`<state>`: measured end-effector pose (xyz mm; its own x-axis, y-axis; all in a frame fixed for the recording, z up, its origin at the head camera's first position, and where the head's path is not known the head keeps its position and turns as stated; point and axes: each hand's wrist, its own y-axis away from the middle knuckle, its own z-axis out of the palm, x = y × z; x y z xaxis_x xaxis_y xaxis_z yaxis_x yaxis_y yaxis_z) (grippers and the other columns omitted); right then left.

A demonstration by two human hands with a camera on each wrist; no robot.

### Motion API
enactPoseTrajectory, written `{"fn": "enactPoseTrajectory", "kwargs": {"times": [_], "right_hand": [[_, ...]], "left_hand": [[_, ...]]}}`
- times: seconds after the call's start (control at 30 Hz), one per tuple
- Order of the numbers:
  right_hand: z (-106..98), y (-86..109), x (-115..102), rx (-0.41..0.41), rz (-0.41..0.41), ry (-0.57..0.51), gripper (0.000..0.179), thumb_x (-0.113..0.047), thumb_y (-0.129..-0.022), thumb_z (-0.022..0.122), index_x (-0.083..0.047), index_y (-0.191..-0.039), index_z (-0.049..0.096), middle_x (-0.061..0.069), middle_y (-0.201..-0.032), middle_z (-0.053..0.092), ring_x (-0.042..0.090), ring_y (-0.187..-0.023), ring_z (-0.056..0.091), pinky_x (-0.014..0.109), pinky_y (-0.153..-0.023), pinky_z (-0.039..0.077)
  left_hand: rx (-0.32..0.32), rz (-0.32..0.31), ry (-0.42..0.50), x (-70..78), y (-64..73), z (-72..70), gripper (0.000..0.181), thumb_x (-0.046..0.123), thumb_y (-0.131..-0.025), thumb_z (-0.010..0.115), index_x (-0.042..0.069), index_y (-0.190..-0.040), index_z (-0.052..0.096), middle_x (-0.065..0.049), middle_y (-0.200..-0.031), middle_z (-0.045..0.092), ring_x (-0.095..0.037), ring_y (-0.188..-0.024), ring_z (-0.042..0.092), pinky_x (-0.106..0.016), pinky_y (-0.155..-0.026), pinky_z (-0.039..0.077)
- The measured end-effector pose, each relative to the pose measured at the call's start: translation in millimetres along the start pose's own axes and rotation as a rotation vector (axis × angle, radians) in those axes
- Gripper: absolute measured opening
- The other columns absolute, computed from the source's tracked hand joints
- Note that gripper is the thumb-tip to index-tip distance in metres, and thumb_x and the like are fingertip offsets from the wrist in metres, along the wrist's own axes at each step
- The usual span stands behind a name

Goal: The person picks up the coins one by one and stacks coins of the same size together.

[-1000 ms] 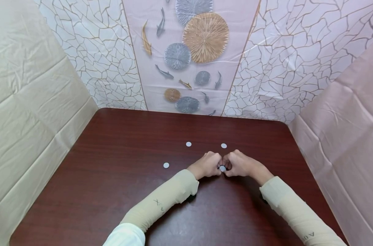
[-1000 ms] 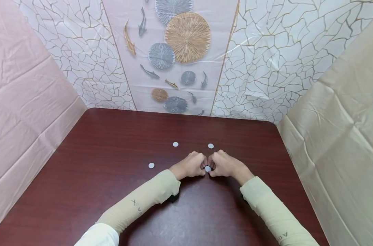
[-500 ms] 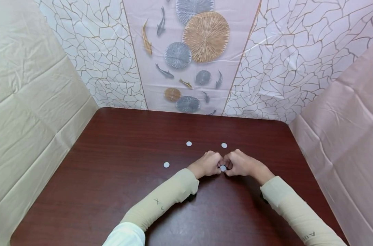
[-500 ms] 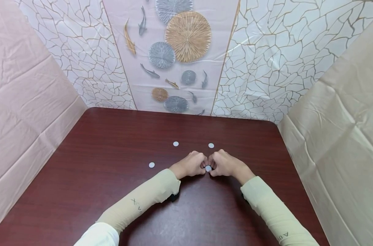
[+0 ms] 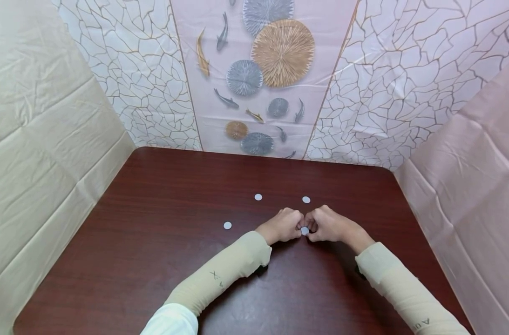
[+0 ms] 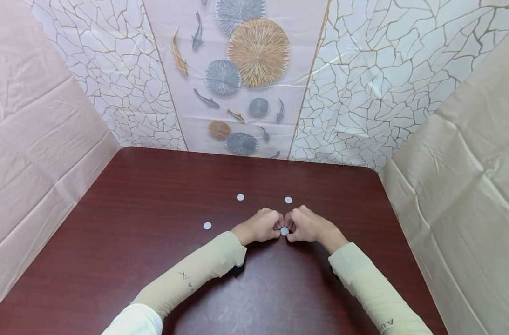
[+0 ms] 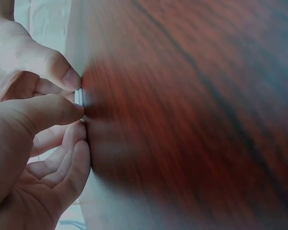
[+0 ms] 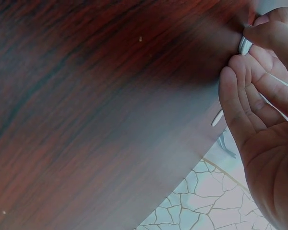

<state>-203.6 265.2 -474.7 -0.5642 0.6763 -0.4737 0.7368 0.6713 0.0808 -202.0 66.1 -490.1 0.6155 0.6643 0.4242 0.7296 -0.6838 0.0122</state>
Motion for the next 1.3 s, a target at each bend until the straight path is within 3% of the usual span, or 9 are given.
{"fn": "enactPoseTrajectory", "kwargs": {"times": [0.6, 1.3], "right_hand": [[3.5, 2.3, 0.6, 0.028, -0.025, 0.025, 0.016, -0.009, -0.078, 0.086, -0.014, -0.087, 0.074, -0.004, -0.077, 0.072, 0.006, -0.071, 0.067, 0.020, -0.065, 0.056], [4.8, 0.7, -3.0, 0.045, -0.057, 0.085, 0.013, -0.009, -0.078, 0.083, -0.014, -0.081, 0.072, -0.004, -0.074, 0.069, 0.005, -0.068, 0.063, 0.019, -0.062, 0.053]], "left_hand": [[-0.033, 0.014, 0.000, 1.6, 2.6, 0.0, 0.005, 0.011, -0.098, 0.072, 0.014, -0.095, 0.068, 0.004, -0.090, 0.066, -0.005, -0.081, 0.054, -0.018, -0.073, 0.045], [-0.014, 0.033, -0.012, 0.4, 3.3, 0.8, 0.008, 0.010, -0.097, 0.071, 0.013, -0.092, 0.066, 0.006, -0.083, 0.058, -0.006, -0.078, 0.050, -0.019, -0.072, 0.040]]}}
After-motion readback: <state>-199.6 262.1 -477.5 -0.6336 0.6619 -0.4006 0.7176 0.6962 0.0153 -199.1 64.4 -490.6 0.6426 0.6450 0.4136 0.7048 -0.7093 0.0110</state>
